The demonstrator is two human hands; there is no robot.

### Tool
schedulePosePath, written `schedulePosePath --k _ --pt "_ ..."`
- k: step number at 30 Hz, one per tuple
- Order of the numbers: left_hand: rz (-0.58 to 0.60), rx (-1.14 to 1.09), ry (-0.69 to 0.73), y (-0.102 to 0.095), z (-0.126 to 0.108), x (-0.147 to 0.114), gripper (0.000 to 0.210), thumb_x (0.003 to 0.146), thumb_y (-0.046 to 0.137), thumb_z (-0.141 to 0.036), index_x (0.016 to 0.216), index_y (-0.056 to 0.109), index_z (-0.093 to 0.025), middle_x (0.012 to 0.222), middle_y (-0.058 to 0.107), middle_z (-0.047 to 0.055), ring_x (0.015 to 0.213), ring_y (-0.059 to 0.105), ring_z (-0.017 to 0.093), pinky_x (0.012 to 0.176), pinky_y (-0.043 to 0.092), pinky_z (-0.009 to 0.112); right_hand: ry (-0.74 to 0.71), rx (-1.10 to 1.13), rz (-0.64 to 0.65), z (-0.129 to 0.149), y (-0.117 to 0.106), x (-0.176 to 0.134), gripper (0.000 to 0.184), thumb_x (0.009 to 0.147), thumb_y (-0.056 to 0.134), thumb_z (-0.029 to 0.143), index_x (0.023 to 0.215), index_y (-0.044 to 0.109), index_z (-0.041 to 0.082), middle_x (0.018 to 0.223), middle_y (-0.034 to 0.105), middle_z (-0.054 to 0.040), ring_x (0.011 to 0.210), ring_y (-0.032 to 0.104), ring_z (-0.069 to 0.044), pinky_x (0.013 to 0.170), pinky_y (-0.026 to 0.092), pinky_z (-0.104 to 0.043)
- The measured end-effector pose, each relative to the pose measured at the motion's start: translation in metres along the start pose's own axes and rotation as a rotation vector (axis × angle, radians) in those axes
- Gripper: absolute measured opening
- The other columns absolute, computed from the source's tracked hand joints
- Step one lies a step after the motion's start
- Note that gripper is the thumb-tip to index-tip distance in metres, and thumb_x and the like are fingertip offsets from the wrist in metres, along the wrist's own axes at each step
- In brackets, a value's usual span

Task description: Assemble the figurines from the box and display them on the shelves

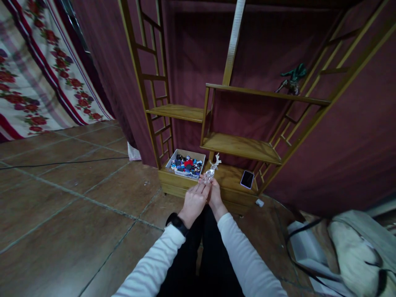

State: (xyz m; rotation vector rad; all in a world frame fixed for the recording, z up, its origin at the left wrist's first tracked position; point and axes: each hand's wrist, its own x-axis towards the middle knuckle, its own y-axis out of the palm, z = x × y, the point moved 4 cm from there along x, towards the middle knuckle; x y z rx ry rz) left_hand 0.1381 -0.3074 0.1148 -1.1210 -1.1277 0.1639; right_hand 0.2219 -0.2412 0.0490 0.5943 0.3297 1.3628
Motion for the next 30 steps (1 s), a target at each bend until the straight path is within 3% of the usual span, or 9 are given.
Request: schedulePosePath --k 7,15,30 --pt "0.007 0.069 -0.097 0.0 0.006 -0.005 0.041 0.087 0.044 -0.014 0.128 0.046 -0.015 0.092 0.066 0.01 0.082 0.062 0.02 0.072 0.044 0.031 -0.114 -0.184 -0.041 0.013 -0.011 -0.002 0.026 0.074 0.061 0.035 0.092 0.062 0.017 0.091 0.068 -0.0042 0.075 0.06 -0.015 0.071 0.05 -0.028" --pt "-0.012 0.086 -0.193 0.006 0.021 0.005 0.03 0.089 0.043 -0.019 0.116 0.054 -0.015 0.082 0.065 0.009 0.074 0.061 0.018 0.066 0.041 0.029 -0.192 -0.238 -0.042 0.018 -0.018 0.0 0.027 0.074 0.061 0.036 0.094 0.061 0.017 0.095 0.067 -0.0063 0.082 0.062 -0.016 0.077 0.051 -0.032" --pt "0.203 0.129 -0.016 0.029 0.038 0.017 0.015 0.088 0.042 -0.012 0.096 0.054 -0.011 0.086 0.062 0.01 0.084 0.057 0.022 0.07 0.038 0.033 -0.109 -0.4 -0.091 -0.016 -0.049 0.001 0.04 0.072 0.062 0.041 0.103 0.063 0.016 0.104 0.067 -0.0097 0.089 0.062 -0.019 0.076 0.052 -0.033"
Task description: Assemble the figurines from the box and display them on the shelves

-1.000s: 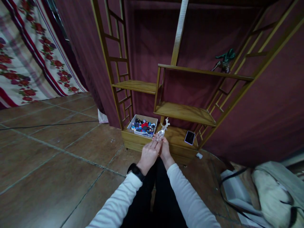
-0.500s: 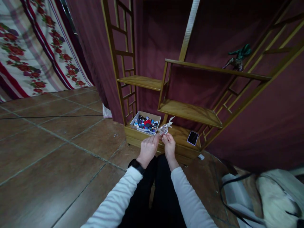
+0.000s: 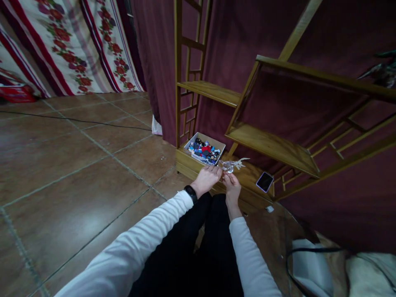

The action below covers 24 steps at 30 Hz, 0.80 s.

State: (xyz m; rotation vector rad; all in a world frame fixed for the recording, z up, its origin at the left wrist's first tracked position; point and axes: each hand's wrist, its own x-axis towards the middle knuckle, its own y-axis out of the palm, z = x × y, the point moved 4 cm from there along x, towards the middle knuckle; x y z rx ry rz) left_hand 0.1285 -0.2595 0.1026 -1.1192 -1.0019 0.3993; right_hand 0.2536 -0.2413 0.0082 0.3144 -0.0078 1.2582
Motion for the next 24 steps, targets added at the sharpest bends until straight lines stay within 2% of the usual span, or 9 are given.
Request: schedulePosePath --k 9,15,24 --pt "0.119 -0.085 -0.01 0.023 0.001 -0.004 0.016 0.086 0.041 -0.008 0.094 0.056 -0.011 0.09 0.061 0.013 0.088 0.056 0.023 0.074 0.038 0.034 -0.033 -0.058 0.035 -0.024 -0.009 0.0 0.03 0.07 0.064 0.036 0.093 0.063 0.015 0.092 0.068 -0.0073 0.079 0.061 -0.017 0.076 0.049 -0.032" --pt "0.102 -0.134 -0.025 0.037 0.004 -0.009 0.015 0.086 0.043 -0.01 0.095 0.055 -0.012 0.089 0.061 0.013 0.086 0.056 0.022 0.073 0.037 0.033 0.01 -0.071 0.042 -0.036 -0.012 0.001 0.03 0.07 0.065 0.037 0.091 0.063 0.015 0.089 0.066 -0.0066 0.079 0.06 -0.017 0.077 0.049 -0.033" --pt "0.109 -0.08 -0.042 0.05 0.008 -0.013 0.017 0.087 0.041 -0.011 0.098 0.054 -0.012 0.088 0.061 0.012 0.084 0.058 0.021 0.071 0.038 0.031 0.025 -0.064 0.036 -0.038 -0.013 0.002 0.026 0.068 0.066 0.034 0.086 0.064 0.016 0.082 0.065 -0.0023 0.076 0.059 -0.015 0.078 0.048 -0.032"
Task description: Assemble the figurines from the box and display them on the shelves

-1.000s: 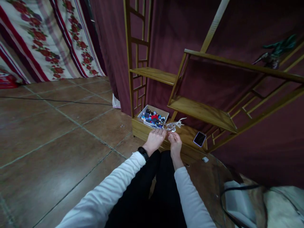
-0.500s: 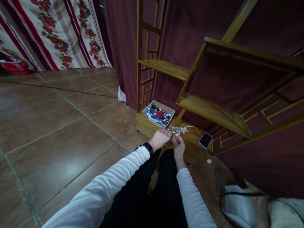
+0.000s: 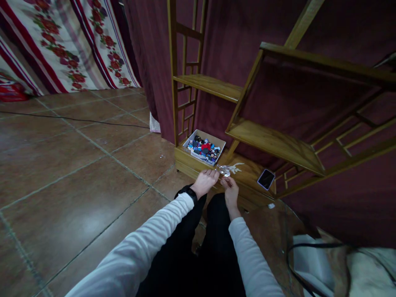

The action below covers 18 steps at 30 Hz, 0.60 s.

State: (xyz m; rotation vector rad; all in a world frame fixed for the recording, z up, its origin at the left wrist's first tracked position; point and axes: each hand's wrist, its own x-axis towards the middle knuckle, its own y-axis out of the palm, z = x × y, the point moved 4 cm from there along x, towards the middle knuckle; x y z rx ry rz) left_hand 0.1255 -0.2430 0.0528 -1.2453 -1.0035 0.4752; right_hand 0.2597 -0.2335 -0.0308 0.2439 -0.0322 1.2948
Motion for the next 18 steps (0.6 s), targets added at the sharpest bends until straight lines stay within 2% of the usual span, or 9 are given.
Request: schedulePosePath --k 2,5,10,13,18 --pt "-0.009 -0.038 -0.038 0.003 0.002 0.0 0.016 0.086 0.043 -0.01 0.097 0.054 -0.013 0.088 0.061 0.011 0.084 0.058 0.02 0.072 0.039 0.031 0.006 -0.015 -0.01 0.0 0.0 -0.002 0.027 0.068 0.066 0.036 0.087 0.064 0.015 0.083 0.066 -0.0032 0.077 0.059 -0.016 0.078 0.048 -0.033" --pt "-0.022 -0.114 -0.179 0.008 0.009 -0.002 0.015 0.087 0.043 -0.014 0.094 0.056 -0.014 0.085 0.063 0.01 0.079 0.06 0.019 0.069 0.04 0.028 -0.019 -0.065 -0.013 0.002 0.002 -0.006 0.029 0.07 0.063 0.037 0.09 0.066 0.016 0.087 0.067 -0.0047 0.082 0.059 -0.018 0.08 0.048 -0.034" --pt "-0.037 -0.288 -0.408 0.021 0.024 0.0 0.02 0.089 0.043 -0.028 0.095 0.059 -0.018 0.088 0.067 0.009 0.076 0.063 0.017 0.064 0.04 0.024 -0.166 -0.237 0.008 0.015 0.007 -0.013 0.02 0.076 0.059 0.034 0.086 0.069 0.02 0.086 0.067 -0.0051 0.082 0.06 -0.018 0.08 0.047 -0.032" --pt "-0.07 -0.437 -0.454 0.027 0.03 0.003 0.02 0.087 0.047 -0.03 0.096 0.061 -0.019 0.088 0.069 0.008 0.076 0.064 0.018 0.064 0.041 0.024 -0.221 -0.269 0.032 0.027 0.012 -0.016 0.02 0.078 0.058 0.032 0.091 0.069 0.023 0.089 0.067 -0.0051 0.084 0.06 -0.019 0.08 0.048 -0.032" --pt "-0.13 -0.687 -0.49 0.034 0.035 0.008 0.017 0.081 0.051 -0.022 0.091 0.064 -0.019 0.082 0.069 0.005 0.075 0.063 0.017 0.069 0.043 0.026 -0.222 -0.246 0.095 0.041 0.021 -0.025 0.024 0.08 0.057 0.03 0.101 0.068 0.028 0.098 0.065 -0.0043 0.089 0.061 -0.019 0.079 0.049 -0.031"
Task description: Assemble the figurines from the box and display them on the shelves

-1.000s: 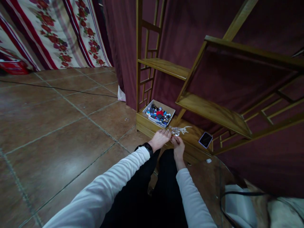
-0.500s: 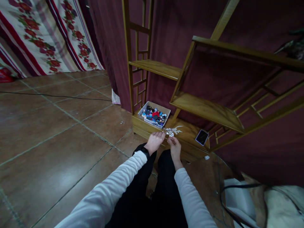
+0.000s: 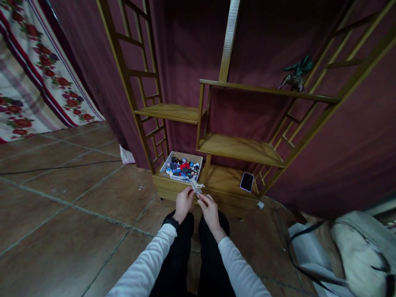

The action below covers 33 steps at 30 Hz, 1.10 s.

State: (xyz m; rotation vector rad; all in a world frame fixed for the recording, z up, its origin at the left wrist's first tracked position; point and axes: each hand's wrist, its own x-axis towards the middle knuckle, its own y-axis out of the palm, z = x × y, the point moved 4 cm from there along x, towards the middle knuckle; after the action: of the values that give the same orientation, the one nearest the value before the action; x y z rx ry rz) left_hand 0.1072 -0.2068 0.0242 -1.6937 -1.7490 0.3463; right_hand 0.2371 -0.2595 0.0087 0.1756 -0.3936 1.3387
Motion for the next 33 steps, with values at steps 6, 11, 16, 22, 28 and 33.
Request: schedulePosePath --k 6,11,16,22,28,33 --pt "0.008 -0.222 -0.02 0.008 0.008 0.004 0.019 0.076 0.048 -0.019 0.084 0.064 -0.016 0.079 0.068 0.004 0.073 0.06 0.016 0.07 0.044 0.026 -0.013 -0.042 0.022 0.003 0.006 -0.002 0.023 0.079 0.058 0.027 0.1 0.068 0.027 0.09 0.063 -0.003 0.079 0.061 -0.017 0.072 0.049 -0.027" --pt "0.01 -0.332 -0.04 0.015 0.014 0.006 0.017 0.074 0.048 -0.02 0.078 0.064 -0.015 0.069 0.065 0.002 0.067 0.058 0.015 0.065 0.044 0.023 -0.021 -0.069 0.016 0.006 0.007 -0.002 0.022 0.076 0.061 0.027 0.096 0.068 0.027 0.083 0.063 -0.0012 0.074 0.06 -0.016 0.069 0.048 -0.026" --pt "0.008 -0.459 -0.064 0.018 0.015 0.007 0.016 0.07 0.05 -0.019 0.077 0.065 -0.015 0.071 0.066 0.002 0.068 0.058 0.015 0.066 0.046 0.025 -0.017 -0.101 0.038 0.009 0.011 -0.004 0.022 0.076 0.06 0.025 0.097 0.068 0.028 0.083 0.063 -0.0004 0.073 0.06 -0.016 0.068 0.048 -0.026" --pt "0.061 -0.692 -0.138 0.016 0.011 0.006 0.011 0.064 0.059 -0.021 0.07 0.064 -0.014 0.069 0.067 0.003 0.069 0.06 0.016 0.07 0.048 0.028 -0.019 -0.145 0.046 0.012 0.017 -0.005 0.02 0.076 0.061 0.026 0.095 0.068 0.029 0.084 0.063 -0.0001 0.074 0.06 -0.017 0.07 0.047 -0.027" --pt "0.247 -0.879 -0.213 0.014 0.005 0.001 0.028 0.066 0.067 -0.037 0.08 0.066 -0.013 0.083 0.07 0.009 0.078 0.063 0.019 0.073 0.049 0.031 -0.06 -0.126 0.018 0.03 0.014 -0.011 0.018 0.083 0.054 0.03 0.096 0.067 0.027 0.095 0.064 -0.0027 0.088 0.06 -0.018 0.08 0.046 -0.028" --pt "0.335 -0.972 -0.256 0.018 0.011 0.0 0.035 0.064 0.073 -0.04 0.085 0.067 -0.013 0.082 0.069 0.007 0.072 0.061 0.014 0.069 0.047 0.027 -0.06 -0.184 -0.178 0.035 -0.003 -0.008 0.024 0.089 0.045 0.032 0.099 0.065 0.025 0.098 0.06 -0.0054 0.093 0.058 -0.017 0.085 0.044 -0.028"
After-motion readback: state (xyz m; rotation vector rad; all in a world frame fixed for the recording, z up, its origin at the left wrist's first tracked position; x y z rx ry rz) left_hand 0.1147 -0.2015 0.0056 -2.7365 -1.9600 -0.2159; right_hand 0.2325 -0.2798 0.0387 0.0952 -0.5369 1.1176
